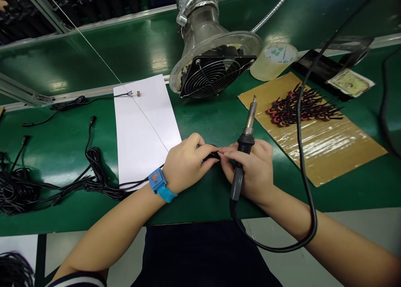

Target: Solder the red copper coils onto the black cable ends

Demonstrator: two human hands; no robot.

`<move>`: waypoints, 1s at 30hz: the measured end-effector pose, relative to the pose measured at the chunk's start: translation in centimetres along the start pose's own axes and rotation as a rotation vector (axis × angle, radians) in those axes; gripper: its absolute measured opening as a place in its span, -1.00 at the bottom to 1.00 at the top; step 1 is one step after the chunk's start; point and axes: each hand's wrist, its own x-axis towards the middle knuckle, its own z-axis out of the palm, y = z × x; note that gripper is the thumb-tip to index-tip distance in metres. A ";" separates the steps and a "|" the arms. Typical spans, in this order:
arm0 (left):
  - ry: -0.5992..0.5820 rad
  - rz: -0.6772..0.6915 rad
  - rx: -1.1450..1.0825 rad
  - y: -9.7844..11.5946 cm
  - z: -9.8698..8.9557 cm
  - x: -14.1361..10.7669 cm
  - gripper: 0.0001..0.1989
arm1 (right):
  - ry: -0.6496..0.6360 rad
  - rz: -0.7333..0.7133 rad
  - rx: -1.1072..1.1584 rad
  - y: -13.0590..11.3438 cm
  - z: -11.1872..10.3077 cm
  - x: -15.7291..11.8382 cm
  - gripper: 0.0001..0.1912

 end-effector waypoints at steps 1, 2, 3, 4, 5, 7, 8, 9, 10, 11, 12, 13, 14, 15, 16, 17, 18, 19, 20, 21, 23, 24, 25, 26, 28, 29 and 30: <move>0.008 0.007 0.017 0.0 0.1 0.0 -0.81 | -0.004 -0.044 -0.054 0.0 -0.1 -0.1 -0.73; 0.013 0.010 0.031 0.0 0.2 0.0 -0.82 | -0.004 -0.082 -0.091 -0.1 -0.2 -0.1 -0.73; 0.011 0.010 0.039 0.0 0.2 0.0 -0.83 | -0.004 -0.108 -0.108 -0.1 -0.3 -0.1 -0.73; 0.007 0.008 0.042 0.0 0.2 0.0 -0.83 | -0.001 -0.116 -0.111 -0.1 -0.3 -0.1 -0.72; -0.001 0.004 0.041 0.0 0.2 0.0 -0.82 | 0.006 -0.102 -0.099 -0.2 -0.4 -0.1 -0.71; -0.010 -0.002 0.031 0.0 0.3 0.0 -0.80 | 0.025 -0.023 -0.039 -0.2 -0.3 0.0 -0.69; -0.009 -0.004 0.026 -0.1 0.3 0.0 -0.79 | 0.040 0.026 0.004 -0.1 -0.3 0.1 -0.68; -0.008 -0.002 0.022 -0.1 0.3 0.0 -0.79 | 0.055 0.074 0.048 0.0 -0.3 0.2 -0.67; -0.007 0.002 0.021 -0.1 0.3 0.0 -0.78 | 0.070 0.118 0.090 0.1 -0.3 0.2 -0.66; -0.009 0.011 0.022 -0.2 0.3 0.0 -0.79 | 0.085 0.155 0.122 0.2 -0.2 0.2 -0.66; -0.010 0.021 0.023 -0.2 0.3 0.0 -0.79 | 0.099 0.186 0.140 0.4 -0.2 0.2 -0.66; -0.011 0.033 0.023 -0.2 0.3 0.0 -0.80 | 0.111 0.214 0.147 0.6 -0.2 0.1 -0.66; -0.009 0.043 0.022 -0.2 0.2 0.0 -0.80 | 0.117 0.239 0.148 0.7 -0.2 0.1 -0.67; -0.004 0.053 0.021 -0.2 0.2 0.0 -0.81 | 0.118 0.261 0.148 0.8 -0.2 0.0 -0.68; 0.005 0.064 0.022 -0.3 0.2 0.0 -0.82 | 0.118 0.275 0.151 0.9 -0.2 -0.1 -0.69; 0.016 0.076 0.024 -0.3 0.1 -0.1 -0.82 | 0.116 0.285 0.158 1.0 -0.2 -0.1 -0.70; 0.030 0.089 0.028 -0.4 0.1 -0.1 -0.83 | 0.111 0.293 0.169 1.0 -0.2 -0.1 -0.70; 0.045 0.103 0.035 -0.5 0.1 -0.1 -0.83 | 0.108 0.298 0.182 1.0 -0.2 -0.1 -0.70; 0.061 0.116 0.043 -0.6 0.2 -0.1 -0.82 | 0.105 0.302 0.193 1.0 -0.2 -0.1 -0.69; 0.079 0.128 0.052 -0.7 0.2 -0.1 -0.81 | 0.105 0.306 0.201 0.9 -0.2 -0.1 -0.69; 0.117 0.150 0.063 -0.9 0.4 -0.1 -0.80 | 0.102 0.309 0.202 0.9 -0.2 0.0 -0.69; 0.136 0.162 0.065 -1.0 0.5 -0.1 -0.79 | 0.104 0.306 0.198 0.8 -0.2 0.0 -0.69; 0.153 0.175 0.065 -1.1 0.6 -0.1 -0.79 | 0.107 0.302 0.191 0.8 -0.2 0.0 -0.70; 0.168 0.188 0.065 -1.2 0.7 -0.1 -0.79 | 0.109 0.296 0.186 0.8 -0.2 0.1 -0.70; 0.193 0.214 0.071 -1.4 0.8 -0.1 -0.79 | 0.120 0.277 0.177 0.8 -0.2 0.1 -0.70; 0.204 0.230 0.078 -1.5 0.8 -0.1 -0.79 | 0.125 0.268 0.174 0.9 -0.2 0.1 -0.70; 0.213 0.248 0.088 -1.5 0.9 -0.1 -0.79 | 0.129 0.259 0.171 0.9 -0.2 0.1 -0.70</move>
